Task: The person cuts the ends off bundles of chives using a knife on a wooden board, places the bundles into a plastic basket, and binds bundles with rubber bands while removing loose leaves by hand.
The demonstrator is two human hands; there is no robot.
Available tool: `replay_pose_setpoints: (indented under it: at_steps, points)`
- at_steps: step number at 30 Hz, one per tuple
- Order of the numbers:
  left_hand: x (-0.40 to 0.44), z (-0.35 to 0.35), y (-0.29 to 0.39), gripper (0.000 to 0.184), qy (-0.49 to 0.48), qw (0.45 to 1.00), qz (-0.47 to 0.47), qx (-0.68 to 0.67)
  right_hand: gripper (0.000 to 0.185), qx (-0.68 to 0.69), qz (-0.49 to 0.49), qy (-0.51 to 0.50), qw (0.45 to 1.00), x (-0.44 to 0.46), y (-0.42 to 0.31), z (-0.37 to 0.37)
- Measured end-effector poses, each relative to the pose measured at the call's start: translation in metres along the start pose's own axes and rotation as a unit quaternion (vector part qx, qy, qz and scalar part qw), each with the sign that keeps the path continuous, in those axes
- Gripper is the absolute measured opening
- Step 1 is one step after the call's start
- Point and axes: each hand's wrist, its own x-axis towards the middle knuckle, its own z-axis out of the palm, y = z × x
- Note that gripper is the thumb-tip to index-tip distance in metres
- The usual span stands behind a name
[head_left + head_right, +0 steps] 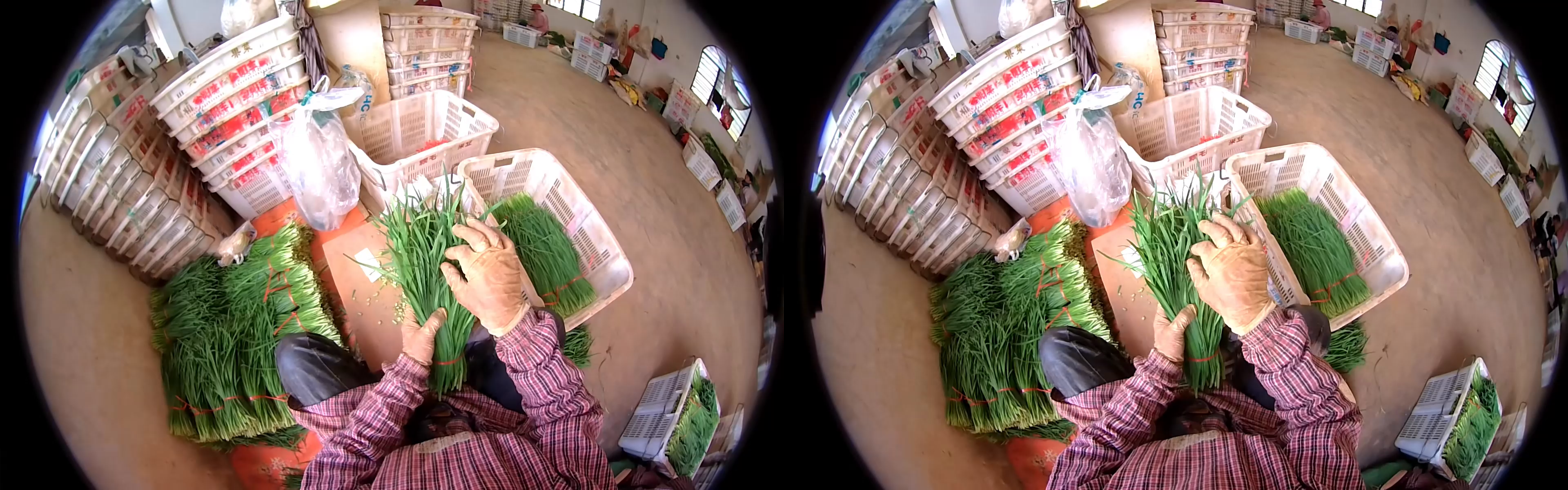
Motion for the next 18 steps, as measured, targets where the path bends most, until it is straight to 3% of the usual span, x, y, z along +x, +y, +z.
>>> replay_pose_setpoints:
  at_steps: [3, 5, 7, 9, 10, 11, 13, 16, 17, 18]
  points:
    - [-0.002, -0.005, 0.002, 0.049, -0.014, 1.000, -0.019, -0.001, 0.011, 0.010, 0.006, -0.011, 1.000, -0.001, 0.004, 0.007]
    - [0.000, -0.003, 0.003, 0.042, 0.004, 1.000, -0.008, -0.002, 0.008, 0.111, 0.001, 0.014, 0.994, 0.000, 0.013, 0.007]
    - [0.002, -0.001, 0.009, 0.042, 0.002, 1.000, -0.011, -0.012, 0.012, 0.366, 0.135, 0.015, 0.921, 0.007, 0.008, -0.021]
    - [0.003, -0.004, 0.014, 0.043, 0.004, 1.000, -0.018, -0.022, 0.010, 0.464, 0.146, 0.054, 0.872, 0.009, 0.011, -0.047]
    - [0.009, -0.010, 0.015, 0.046, -0.009, 0.998, -0.040, -0.044, 0.010, 0.445, 0.082, 0.042, 0.891, 0.006, 0.014, -0.059]
    - [0.013, -0.017, 0.017, 0.050, -0.019, 0.996, -0.064, -0.065, 0.010, 0.446, 0.084, 0.041, 0.890, 0.000, 0.015, -0.070]
    - [0.025, -0.036, 0.016, 0.062, -0.040, 0.959, -0.183, -0.212, 0.017, 0.571, 0.144, -0.216, 0.779, -0.020, 0.015, -0.083]
    - [0.029, -0.043, 0.016, 0.067, -0.050, 0.934, -0.166, -0.314, 0.039, 0.347, 0.121, -0.192, 0.910, -0.052, 0.024, -0.045]
    - [0.028, -0.037, 0.022, 0.069, -0.049, 0.926, -0.176, -0.329, 0.039, 0.351, 0.119, -0.196, 0.908, -0.063, 0.026, -0.037]
    - [0.027, -0.032, 0.026, 0.073, -0.039, 0.931, -0.169, -0.321, 0.044, 0.331, 0.179, -0.222, 0.899, -0.072, 0.025, -0.031]
